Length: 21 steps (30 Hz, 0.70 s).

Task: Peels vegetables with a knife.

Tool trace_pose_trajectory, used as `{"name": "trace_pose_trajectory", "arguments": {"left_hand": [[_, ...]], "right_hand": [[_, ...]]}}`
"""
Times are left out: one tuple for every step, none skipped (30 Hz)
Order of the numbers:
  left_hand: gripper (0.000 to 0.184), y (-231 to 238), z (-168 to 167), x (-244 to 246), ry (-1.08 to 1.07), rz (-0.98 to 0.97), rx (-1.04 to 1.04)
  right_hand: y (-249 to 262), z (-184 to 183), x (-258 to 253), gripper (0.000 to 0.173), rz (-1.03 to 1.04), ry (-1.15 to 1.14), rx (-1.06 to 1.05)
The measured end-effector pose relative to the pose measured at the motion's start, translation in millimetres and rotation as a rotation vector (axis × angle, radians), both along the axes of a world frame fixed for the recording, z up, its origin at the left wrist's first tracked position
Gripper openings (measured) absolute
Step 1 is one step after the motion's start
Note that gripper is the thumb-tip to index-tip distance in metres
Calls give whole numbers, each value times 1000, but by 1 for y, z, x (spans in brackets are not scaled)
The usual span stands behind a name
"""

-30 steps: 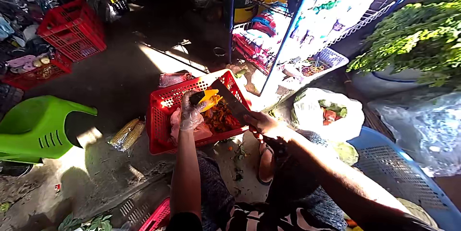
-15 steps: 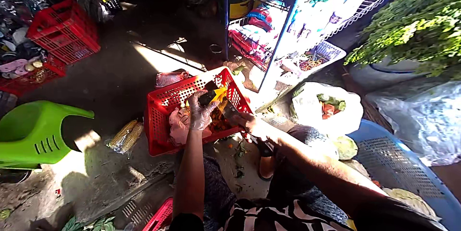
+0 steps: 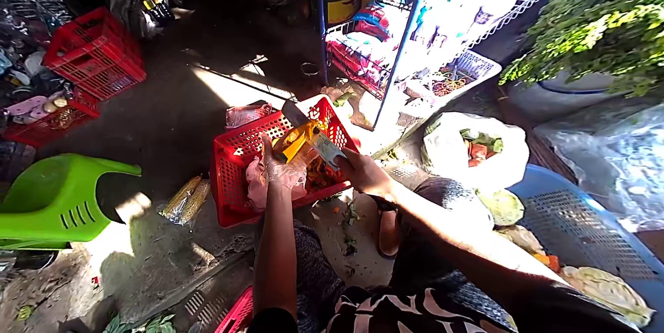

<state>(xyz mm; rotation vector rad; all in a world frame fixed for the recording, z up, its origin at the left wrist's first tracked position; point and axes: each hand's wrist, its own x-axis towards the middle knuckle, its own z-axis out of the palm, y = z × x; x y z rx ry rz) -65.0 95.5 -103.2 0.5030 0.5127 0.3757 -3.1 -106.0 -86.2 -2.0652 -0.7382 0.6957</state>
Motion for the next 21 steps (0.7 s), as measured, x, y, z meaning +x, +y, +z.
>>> {"name": "trace_pose_trajectory", "arguments": {"left_hand": [[69, 3, -3, 0, -29, 8, -16], [57, 5, -6, -2, -61, 14, -18], [47, 5, -11, -3, -88, 27, -11], [41, 4, -13, -4, -98, 47, 5], [39, 3, -15, -4, -100, 69, 10], [39, 2, -15, -5, -92, 85, 12], [38, 1, -14, -6, -79, 93, 12], [37, 0, -14, -6, -69, 96, 12], [36, -1, -14, -7, -69, 92, 21], [37, -2, -15, -7, -70, 85, 38], [37, -4, -15, -7, -75, 84, 44], [37, -5, -15, -7, -71, 88, 53], [36, -6, -14, -6, -69, 95, 56], [35, -6, -14, -6, -65, 103, 58], [35, -7, -15, -6, -56, 110, 62], [34, -6, -15, -5, -52, 110, 64], [35, -6, -16, -5, -52, 112, 60], [35, -5, -17, -5, -56, 112, 49], [35, -4, -18, -5, -78, 107, 30], [34, -3, -19, -5, -116, 103, 0], [30, -4, -18, -5, -144, 111, -31]], "right_hand": [[-2, -5, 2, 38, 23, -64, 11], [-5, -11, 4, 39, 40, -127, 39], [-8, -17, 5, 40, 52, -178, 73], [-10, -22, 5, 41, 54, -223, 109], [-11, -26, 5, 43, 51, -250, 125], [-11, -28, 2, 44, 41, -258, 124], [-12, -29, -1, 45, 32, -255, 114], [-12, -30, -4, 43, 28, -237, 111], [-13, -32, -5, 42, 22, -213, 124], [-14, -35, -6, 41, 19, -196, 142], [-15, -37, -5, 41, 21, -177, 157], [-16, -37, -4, 42, 24, -153, 172], [-17, -37, -3, 42, 28, -135, 185], [-17, -38, -1, 42, 29, -116, 194], [-18, -39, 1, 42, 33, -91, 195], [-18, -42, 4, 42, 32, -66, 208], [-18, -44, 5, 42, 33, -30, 228], [-18, -44, 6, 40, 40, 30, 245], [-17, -40, 5, 38, 53, 109, 254], [-16, -34, 3, 35, 75, 159, 251], [-15, -31, 1, 36, 91, 118, 238]]}}
